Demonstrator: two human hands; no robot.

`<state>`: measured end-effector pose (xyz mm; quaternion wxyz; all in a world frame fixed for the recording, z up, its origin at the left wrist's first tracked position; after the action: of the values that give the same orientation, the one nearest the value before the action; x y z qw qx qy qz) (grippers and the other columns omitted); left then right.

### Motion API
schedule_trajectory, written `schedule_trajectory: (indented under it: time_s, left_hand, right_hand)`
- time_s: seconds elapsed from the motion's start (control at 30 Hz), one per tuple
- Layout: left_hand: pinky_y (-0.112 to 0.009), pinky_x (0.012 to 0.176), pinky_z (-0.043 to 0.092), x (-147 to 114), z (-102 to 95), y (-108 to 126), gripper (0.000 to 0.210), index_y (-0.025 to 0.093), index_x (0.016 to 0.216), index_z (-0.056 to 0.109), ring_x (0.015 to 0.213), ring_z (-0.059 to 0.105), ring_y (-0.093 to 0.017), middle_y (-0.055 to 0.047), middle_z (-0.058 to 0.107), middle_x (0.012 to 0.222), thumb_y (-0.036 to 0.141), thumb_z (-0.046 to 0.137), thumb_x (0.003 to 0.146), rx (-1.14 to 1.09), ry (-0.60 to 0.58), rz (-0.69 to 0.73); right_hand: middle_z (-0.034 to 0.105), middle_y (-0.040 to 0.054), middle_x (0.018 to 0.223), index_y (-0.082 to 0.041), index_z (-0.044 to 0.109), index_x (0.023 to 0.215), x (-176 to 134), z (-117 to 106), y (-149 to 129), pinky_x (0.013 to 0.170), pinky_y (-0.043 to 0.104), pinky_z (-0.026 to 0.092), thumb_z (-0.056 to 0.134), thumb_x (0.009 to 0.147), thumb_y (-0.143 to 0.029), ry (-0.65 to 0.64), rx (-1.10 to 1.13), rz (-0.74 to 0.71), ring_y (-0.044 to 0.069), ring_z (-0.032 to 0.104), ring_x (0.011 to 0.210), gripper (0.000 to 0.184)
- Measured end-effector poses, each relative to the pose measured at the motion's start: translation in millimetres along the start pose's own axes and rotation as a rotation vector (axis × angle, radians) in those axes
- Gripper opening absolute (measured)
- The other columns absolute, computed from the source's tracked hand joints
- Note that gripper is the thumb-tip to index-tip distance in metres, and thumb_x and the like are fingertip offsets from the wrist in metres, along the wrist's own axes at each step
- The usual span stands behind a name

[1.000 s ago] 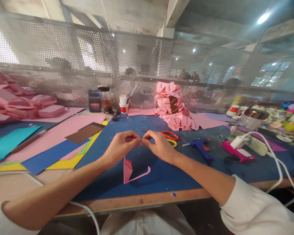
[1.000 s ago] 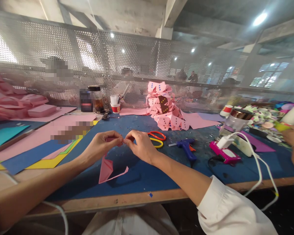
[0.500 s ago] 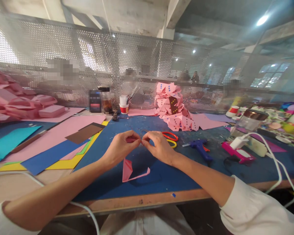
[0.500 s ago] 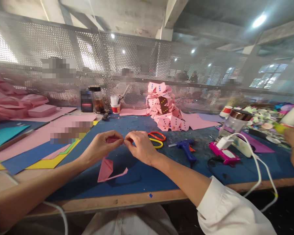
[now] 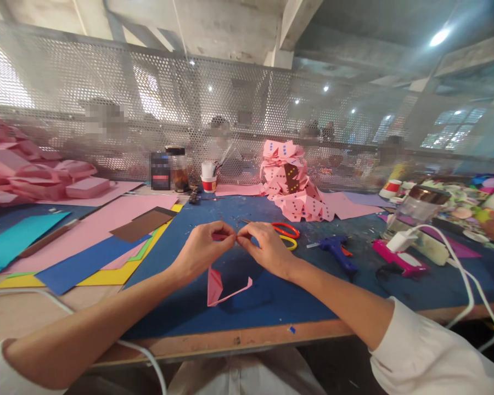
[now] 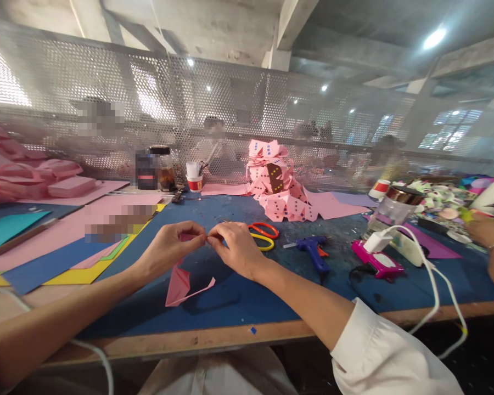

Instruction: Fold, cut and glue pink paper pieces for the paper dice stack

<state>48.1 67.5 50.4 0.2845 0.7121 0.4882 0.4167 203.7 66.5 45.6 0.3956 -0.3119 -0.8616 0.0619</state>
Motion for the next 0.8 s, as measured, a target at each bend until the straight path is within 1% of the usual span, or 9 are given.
schedule_trajectory:
  time_s: [0.17, 0.37, 0.5, 0.57, 0.63, 0.7, 0.73, 0.8]
  left_hand:
    - [-0.023, 0.053, 0.042, -0.7, 1.2, 0.8, 0.015, 0.019, 0.076, 0.072, 0.060, 0.059, -0.015, 0.001, 0.068, 0.065, 0.033, 0.065, 0.079, -0.014, -0.015, -0.013]
    - [-0.023, 0.061, 0.047, -0.7, -0.2, 2.9, 0.016, 0.020, 0.077, 0.074, 0.070, 0.065, -0.017, 0.000, 0.072, 0.072, 0.033, 0.066, 0.081, -0.008, -0.003, 0.024]
    - [-0.024, 0.054, 0.044, -0.8, 1.3, 2.3, 0.018, 0.020, 0.078, 0.075, 0.059, 0.061, -0.016, 0.001, 0.068, 0.063, 0.036, 0.066, 0.082, -0.036, -0.016, -0.002]
    - [-0.024, 0.052, 0.043, -0.8, 2.1, 0.8, 0.019, 0.020, 0.078, 0.075, 0.057, 0.061, -0.016, 0.001, 0.070, 0.065, 0.037, 0.066, 0.081, -0.047, -0.023, -0.015]
    - [-0.025, 0.056, 0.047, -0.4, 2.8, -0.8, 0.020, 0.020, 0.080, 0.076, 0.064, 0.065, -0.018, -0.001, 0.074, 0.073, 0.037, 0.066, 0.082, -0.054, -0.035, -0.008]
    - [-0.027, 0.065, 0.050, 0.3, 3.3, -2.6, 0.021, 0.020, 0.083, 0.078, 0.075, 0.069, -0.020, -0.003, 0.077, 0.080, 0.037, 0.064, 0.083, -0.060, -0.047, 0.010]
    - [-0.027, 0.068, 0.051, 0.7, 3.3, -3.4, 0.021, 0.020, 0.084, 0.078, 0.078, 0.070, -0.021, -0.003, 0.077, 0.082, 0.036, 0.064, 0.083, -0.061, -0.050, 0.017]
    - [-0.028, 0.070, 0.050, 1.4, 3.0, -4.6, 0.021, 0.021, 0.086, 0.078, 0.078, 0.070, -0.020, -0.002, 0.077, 0.081, 0.036, 0.064, 0.084, -0.051, -0.050, 0.021]
  right_hand:
    - [0.070, 0.0010, 0.088, -0.022, 0.061, 0.091, 0.3, -0.7, -2.1, 0.090, 0.034, 0.041, 0.058, 0.101, -0.026, 0.004, -0.009, -0.013, 0.019, 0.064, 0.090, 0.011]
    - [0.068, -0.0002, 0.085, -0.022, 0.060, 0.088, 0.5, -2.6, -3.0, 0.088, 0.033, 0.041, 0.059, 0.099, -0.022, 0.003, -0.004, -0.014, 0.018, 0.063, 0.087, 0.011]
    - [0.068, 0.0005, 0.086, -0.022, 0.060, 0.089, 0.7, -2.7, -2.0, 0.087, 0.033, 0.041, 0.058, 0.099, -0.019, -0.006, -0.020, 0.002, 0.018, 0.063, 0.087, 0.011]
    - [0.068, 0.0004, 0.085, -0.022, 0.060, 0.088, 0.9, -2.6, -2.1, 0.086, 0.033, 0.040, 0.058, 0.098, -0.018, -0.010, -0.029, 0.001, 0.018, 0.062, 0.086, 0.011]
    - [0.067, 0.0001, 0.084, -0.022, 0.059, 0.088, 1.0, -2.2, -2.0, 0.084, 0.032, 0.040, 0.058, 0.098, -0.018, -0.017, -0.038, 0.002, 0.018, 0.062, 0.084, 0.011]
    - [0.067, 0.0002, 0.084, -0.022, 0.059, 0.088, 1.3, -2.0, -0.9, 0.083, 0.032, 0.040, 0.058, 0.100, -0.020, -0.020, -0.043, 0.008, 0.018, 0.062, 0.083, 0.012]
    - [0.068, 0.0005, 0.085, -0.022, 0.059, 0.088, 1.4, -2.0, -0.2, 0.082, 0.032, 0.040, 0.057, 0.101, -0.022, -0.020, -0.045, 0.011, 0.018, 0.062, 0.083, 0.014]
    - [0.068, 0.0011, 0.084, -0.022, 0.058, 0.087, 1.8, -1.9, 1.3, 0.080, 0.031, 0.040, 0.054, 0.104, -0.026, -0.017, -0.049, 0.012, 0.018, 0.062, 0.082, 0.018]
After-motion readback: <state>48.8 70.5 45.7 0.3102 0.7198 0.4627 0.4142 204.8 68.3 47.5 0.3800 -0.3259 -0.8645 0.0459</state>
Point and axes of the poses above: each hand's wrist, its own x-axis towards the middle knuckle, its own z-axis out of the palm, y = z × x, the point moved 6 cm from there along x, towards the middle knuckle
